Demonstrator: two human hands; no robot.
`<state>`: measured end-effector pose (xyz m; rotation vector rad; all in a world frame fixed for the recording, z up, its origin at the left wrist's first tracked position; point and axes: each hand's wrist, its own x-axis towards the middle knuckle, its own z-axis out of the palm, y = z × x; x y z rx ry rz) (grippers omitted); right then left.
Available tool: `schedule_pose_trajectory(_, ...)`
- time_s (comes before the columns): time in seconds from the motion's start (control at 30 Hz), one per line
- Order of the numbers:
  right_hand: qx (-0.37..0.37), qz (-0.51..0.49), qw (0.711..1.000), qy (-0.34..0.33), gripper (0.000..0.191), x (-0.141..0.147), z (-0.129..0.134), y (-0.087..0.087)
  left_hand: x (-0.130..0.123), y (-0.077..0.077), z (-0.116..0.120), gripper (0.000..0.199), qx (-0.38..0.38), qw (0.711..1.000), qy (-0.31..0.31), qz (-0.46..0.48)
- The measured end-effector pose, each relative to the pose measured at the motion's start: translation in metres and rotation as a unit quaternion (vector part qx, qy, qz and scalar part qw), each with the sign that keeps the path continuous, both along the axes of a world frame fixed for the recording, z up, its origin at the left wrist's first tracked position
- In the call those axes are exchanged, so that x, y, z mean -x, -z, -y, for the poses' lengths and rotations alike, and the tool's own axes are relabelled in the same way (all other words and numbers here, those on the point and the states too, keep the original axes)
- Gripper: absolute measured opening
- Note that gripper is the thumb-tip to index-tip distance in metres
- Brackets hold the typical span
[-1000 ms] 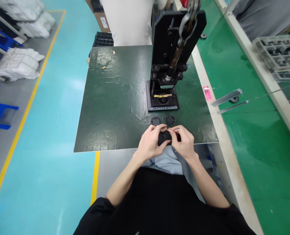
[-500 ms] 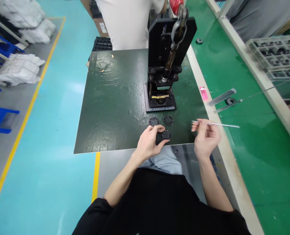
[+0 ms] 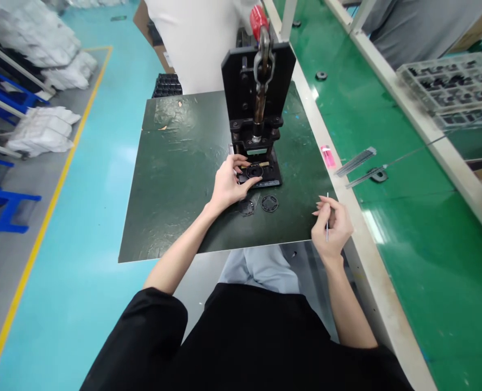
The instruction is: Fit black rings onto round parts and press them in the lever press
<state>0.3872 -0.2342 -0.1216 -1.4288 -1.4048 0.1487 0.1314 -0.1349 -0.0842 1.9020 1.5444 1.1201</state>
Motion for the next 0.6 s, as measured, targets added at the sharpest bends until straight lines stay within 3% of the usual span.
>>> schedule_pose_trajectory(0.37,0.000,0.021,1.000,-0.005,0.025,0.0020,0.0014,-0.0007,-0.0022,0.0039,-0.0019,0.055,0.002,1.000,-0.010,0.025)
schedule_pose_trajectory(0.6,0.028,-0.094,0.995,-0.011,0.034,-0.0007,0.0035,-0.0043,-0.0014,0.0062,-0.0027,0.057,0.005,1.000,0.007,0.015)
